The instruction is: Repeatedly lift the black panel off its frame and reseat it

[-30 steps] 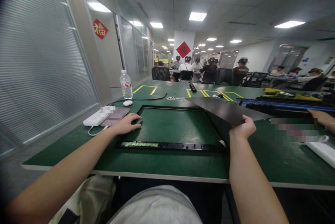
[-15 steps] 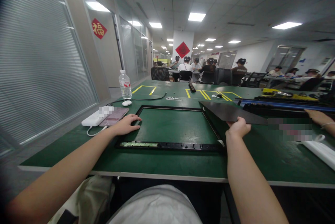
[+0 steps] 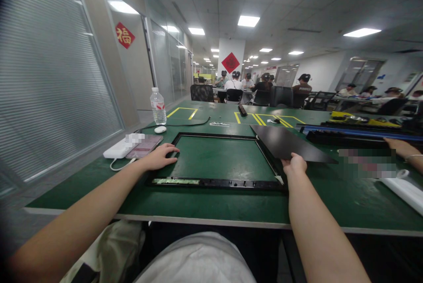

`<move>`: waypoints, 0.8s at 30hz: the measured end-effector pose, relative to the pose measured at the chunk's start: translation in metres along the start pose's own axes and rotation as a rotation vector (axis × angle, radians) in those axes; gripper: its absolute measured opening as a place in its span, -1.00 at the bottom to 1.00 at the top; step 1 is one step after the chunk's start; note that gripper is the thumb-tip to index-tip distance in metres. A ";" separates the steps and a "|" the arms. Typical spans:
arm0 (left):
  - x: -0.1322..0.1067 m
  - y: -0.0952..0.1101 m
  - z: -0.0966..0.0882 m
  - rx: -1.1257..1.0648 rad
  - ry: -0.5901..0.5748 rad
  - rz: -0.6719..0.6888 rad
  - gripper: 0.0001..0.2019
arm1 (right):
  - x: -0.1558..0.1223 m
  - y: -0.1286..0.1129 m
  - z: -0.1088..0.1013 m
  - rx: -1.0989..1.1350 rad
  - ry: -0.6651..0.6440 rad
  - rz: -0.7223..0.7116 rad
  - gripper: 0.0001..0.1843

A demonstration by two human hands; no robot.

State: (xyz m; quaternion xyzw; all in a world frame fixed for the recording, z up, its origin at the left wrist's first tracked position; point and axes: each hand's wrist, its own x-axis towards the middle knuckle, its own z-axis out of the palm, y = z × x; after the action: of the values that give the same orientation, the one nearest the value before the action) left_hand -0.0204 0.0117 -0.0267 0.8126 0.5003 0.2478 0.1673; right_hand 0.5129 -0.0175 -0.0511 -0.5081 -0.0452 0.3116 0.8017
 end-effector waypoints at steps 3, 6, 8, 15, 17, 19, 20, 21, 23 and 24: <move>0.000 0.000 0.000 0.014 -0.008 0.004 -0.54 | 0.002 -0.001 -0.001 0.051 -0.019 0.053 -0.68; 0.000 0.001 0.000 0.045 -0.022 0.005 -0.52 | 0.003 -0.003 -0.002 0.080 -0.069 0.085 -0.65; 0.000 0.001 0.001 0.053 -0.022 0.004 -0.52 | 0.002 -0.004 -0.002 0.090 -0.104 0.087 -0.62; 0.001 -0.001 0.001 -0.032 0.042 -0.018 -0.60 | -0.001 -0.007 -0.004 0.096 -0.106 0.163 -0.57; 0.000 0.000 0.000 -0.022 0.040 -0.017 -0.55 | 0.000 -0.008 -0.005 0.098 -0.117 0.193 -0.57; 0.000 0.001 -0.001 0.006 0.028 -0.015 -0.51 | 0.002 -0.008 -0.006 0.107 -0.134 0.212 -0.57; -0.001 0.002 -0.001 0.029 0.018 -0.014 -0.49 | 0.003 -0.008 -0.007 0.114 -0.147 0.218 -0.56; -0.001 0.003 -0.001 0.058 0.005 -0.015 -0.48 | 0.004 -0.007 -0.007 0.121 -0.163 0.223 -0.55; 0.000 0.006 -0.001 0.126 -0.024 -0.019 -0.47 | 0.008 -0.007 -0.009 0.137 -0.206 0.236 -0.53; 0.000 0.007 -0.001 0.156 -0.036 -0.021 -0.46 | 0.010 -0.007 -0.010 0.146 -0.227 0.243 -0.52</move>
State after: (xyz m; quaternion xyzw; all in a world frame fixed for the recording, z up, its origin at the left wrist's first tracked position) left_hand -0.0160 0.0087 -0.0225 0.8221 0.5236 0.1918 0.1151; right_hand 0.5282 -0.0222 -0.0525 -0.4117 -0.0511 0.4640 0.7827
